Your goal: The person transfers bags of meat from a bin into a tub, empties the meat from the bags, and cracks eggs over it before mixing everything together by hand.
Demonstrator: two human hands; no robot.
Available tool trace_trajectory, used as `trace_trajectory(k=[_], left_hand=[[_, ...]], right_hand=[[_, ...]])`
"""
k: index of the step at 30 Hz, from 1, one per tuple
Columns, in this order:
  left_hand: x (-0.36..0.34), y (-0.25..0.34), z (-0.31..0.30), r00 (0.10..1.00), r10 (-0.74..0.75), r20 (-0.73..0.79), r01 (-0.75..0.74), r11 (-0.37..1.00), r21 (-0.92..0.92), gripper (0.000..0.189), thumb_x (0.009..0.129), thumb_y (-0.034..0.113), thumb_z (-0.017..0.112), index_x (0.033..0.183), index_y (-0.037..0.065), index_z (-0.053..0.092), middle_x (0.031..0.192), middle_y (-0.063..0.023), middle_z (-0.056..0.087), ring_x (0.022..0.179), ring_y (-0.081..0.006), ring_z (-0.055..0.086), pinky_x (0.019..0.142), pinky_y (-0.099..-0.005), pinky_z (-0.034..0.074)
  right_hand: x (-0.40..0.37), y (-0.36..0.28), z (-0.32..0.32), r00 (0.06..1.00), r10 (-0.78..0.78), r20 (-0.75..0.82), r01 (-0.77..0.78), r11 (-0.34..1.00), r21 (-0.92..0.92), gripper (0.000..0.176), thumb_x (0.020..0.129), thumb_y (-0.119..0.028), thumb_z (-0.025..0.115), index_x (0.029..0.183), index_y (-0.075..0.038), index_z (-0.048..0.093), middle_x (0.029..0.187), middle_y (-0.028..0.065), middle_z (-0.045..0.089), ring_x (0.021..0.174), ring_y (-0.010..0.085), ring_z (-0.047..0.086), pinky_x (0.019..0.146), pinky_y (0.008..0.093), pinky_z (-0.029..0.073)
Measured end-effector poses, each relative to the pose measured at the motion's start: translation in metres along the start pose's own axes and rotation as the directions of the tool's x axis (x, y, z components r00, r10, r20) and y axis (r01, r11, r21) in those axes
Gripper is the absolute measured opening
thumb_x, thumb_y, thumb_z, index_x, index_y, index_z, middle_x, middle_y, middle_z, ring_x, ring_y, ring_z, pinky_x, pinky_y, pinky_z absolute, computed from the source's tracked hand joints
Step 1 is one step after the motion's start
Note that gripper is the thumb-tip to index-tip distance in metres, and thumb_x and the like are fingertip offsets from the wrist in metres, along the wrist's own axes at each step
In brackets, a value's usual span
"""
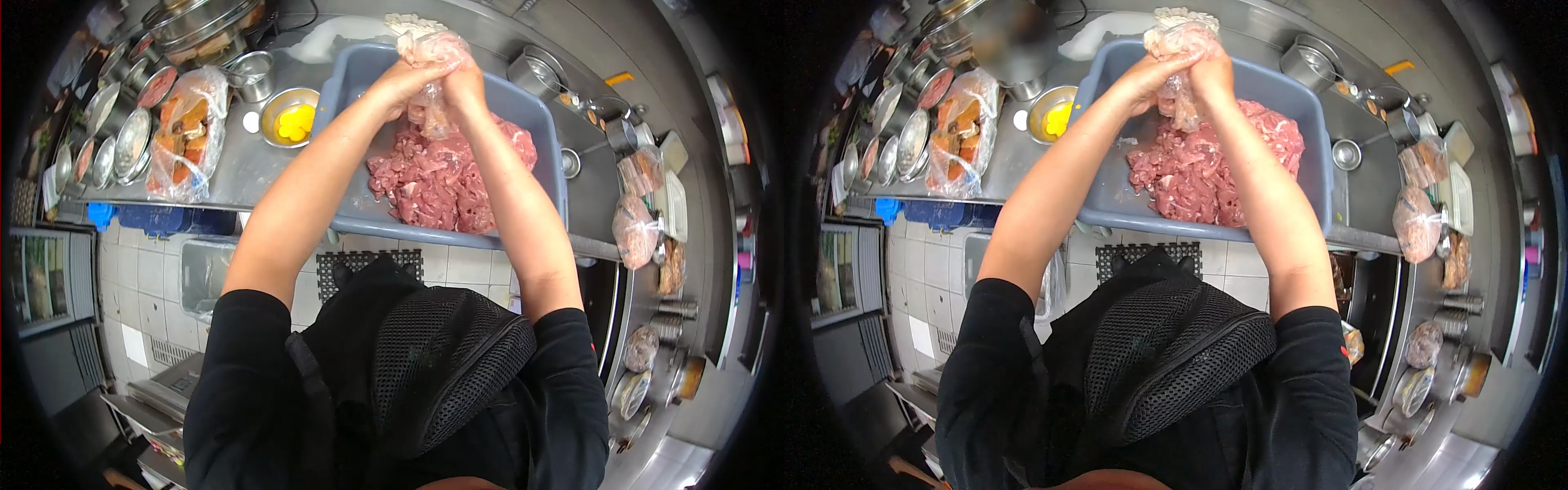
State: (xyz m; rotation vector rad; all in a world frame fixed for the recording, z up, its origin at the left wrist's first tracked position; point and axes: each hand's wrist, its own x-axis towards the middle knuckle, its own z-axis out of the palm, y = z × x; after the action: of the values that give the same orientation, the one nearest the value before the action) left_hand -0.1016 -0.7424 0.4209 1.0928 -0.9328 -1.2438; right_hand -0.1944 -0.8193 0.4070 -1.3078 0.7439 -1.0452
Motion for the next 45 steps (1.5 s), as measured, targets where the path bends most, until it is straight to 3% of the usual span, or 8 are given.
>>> trace_trajectory(k=[2, 8, 12, 15, 20, 24, 28, 45], left_hand=[[0.013, -0.021, 0.008, 0.998, 0.05, -0.044, -0.057, 0.983, -0.174, 0.048, 0.078, 0.03, 0.07, 0.116, 0.005, 0.054, 0.109, -0.0099, 0.06, 0.095, -0.0185, 0.06, 0.072, -0.0378, 0.052], [0.026, -0.033, -0.01, 0.984, -0.076, -0.16, -0.002, 0.899, -0.438, 0.021, 0.079, 0.009, 0.064, 0.097, -0.001, 0.06, 0.093, -0.0121, 0.063, 0.083, -0.0214, 0.063, 0.07, -0.0323, 0.054], [0.02, -0.011, -0.022, 0.971, 0.003, -0.24, -0.133, 0.838, -0.529, 0.023, 0.079, 0.002, 0.058, 0.1, -0.006, 0.057, 0.091, -0.0157, 0.063, 0.081, -0.0258, 0.065, 0.068, -0.0371, 0.056], [0.006, 0.001, -0.028, 0.971, 0.088, -0.221, -0.201, 0.802, -0.562, 0.031, 0.083, 0.006, 0.054, 0.113, -0.003, 0.051, 0.103, -0.0177, 0.061, 0.092, -0.0279, 0.063, 0.081, -0.0399, 0.053], [-0.01, -0.005, -0.018, 0.925, 0.097, -0.366, -0.325, 0.7, -0.636, 0.03, 0.082, 0.004, 0.054, 0.112, -0.003, 0.053, 0.104, -0.0164, 0.061, 0.091, -0.0285, 0.063, 0.082, -0.0409, 0.053], [-0.026, -0.028, 0.01, 0.782, 0.261, -0.566, -0.484, 0.826, -0.288, 0.025, 0.08, 0.003, 0.059, 0.104, -0.003, 0.059, 0.098, -0.0115, 0.064, 0.088, -0.0202, 0.064, 0.076, -0.0317, 0.053], [-0.041, -0.04, 0.036, 0.677, 0.403, -0.616, -0.335, 0.914, 0.23, 0.03, 0.079, 0.003, 0.062, 0.109, -0.001, 0.059, 0.103, -0.0084, 0.064, 0.091, -0.0157, 0.062, 0.081, -0.0283, 0.05], [-0.313, 0.01, -0.012, 0.06, 0.632, -0.772, -0.62, 0.63, 0.468, 0.025, 0.078, 0.001, 0.063, 0.103, 0.0, 0.063, 0.098, -0.0056, 0.066, 0.09, -0.0133, 0.061, 0.082, -0.0274, 0.048]], right_hand=[[-0.006, 0.022, -0.007, 0.956, -0.291, -0.047, 0.265, 0.918, -0.296, 0.034, 0.083, -0.013, 0.052, 0.116, -0.003, 0.054, 0.108, 0.0171, 0.062, 0.1, 0.0268, 0.059, 0.086, 0.0341, 0.045], [-0.035, -0.002, -0.03, 0.957, -0.084, 0.278, 0.27, 0.609, -0.746, 0.049, 0.083, -0.032, 0.057, 0.121, -0.003, 0.051, 0.124, 0.0182, 0.052, 0.117, 0.0312, 0.048, 0.099, 0.0366, 0.036], [-0.035, -0.013, -0.043, 0.935, -0.229, 0.272, 0.337, 0.812, -0.476, 0.044, 0.084, -0.036, 0.06, 0.115, -0.005, 0.058, 0.12, 0.0141, 0.055, 0.116, 0.0258, 0.049, 0.097, 0.0338, 0.037], [-0.029, -0.012, -0.042, 0.999, -0.031, -0.015, 0.027, 0.98, -0.196, 0.044, 0.088, -0.039, 0.056, 0.122, -0.011, 0.054, 0.116, 0.0109, 0.057, 0.11, 0.0195, 0.052, 0.087, 0.0318, 0.045], [-0.036, -0.002, -0.01, 0.897, 0.342, 0.28, -0.419, 0.857, 0.298, 0.055, 0.087, -0.052, 0.052, 0.121, -0.009, 0.05, 0.11, 0.0116, 0.059, 0.097, 0.0223, 0.059, 0.075, 0.0349, 0.051], [-0.034, 0.006, 0.005, 0.805, 0.36, 0.471, -0.585, 0.612, 0.532, 0.045, 0.089, -0.044, 0.053, 0.118, -0.009, 0.052, 0.107, 0.0109, 0.06, 0.094, 0.0231, 0.06, 0.077, 0.041, 0.052], [-0.036, -0.005, -0.001, 0.932, 0.26, 0.253, -0.349, 0.832, 0.432, 0.037, 0.094, -0.037, 0.046, 0.115, -0.007, 0.052, 0.108, 0.0094, 0.058, 0.098, 0.0219, 0.057, 0.085, 0.038, 0.048], [-0.247, -0.057, 0.178, 0.666, -0.225, 0.711, -0.071, 0.93, 0.361, 0.03, 0.093, -0.027, 0.052, 0.109, -0.002, 0.055, 0.101, 0.0053, 0.059, 0.092, 0.0113, 0.054, 0.08, 0.0252, 0.042]])
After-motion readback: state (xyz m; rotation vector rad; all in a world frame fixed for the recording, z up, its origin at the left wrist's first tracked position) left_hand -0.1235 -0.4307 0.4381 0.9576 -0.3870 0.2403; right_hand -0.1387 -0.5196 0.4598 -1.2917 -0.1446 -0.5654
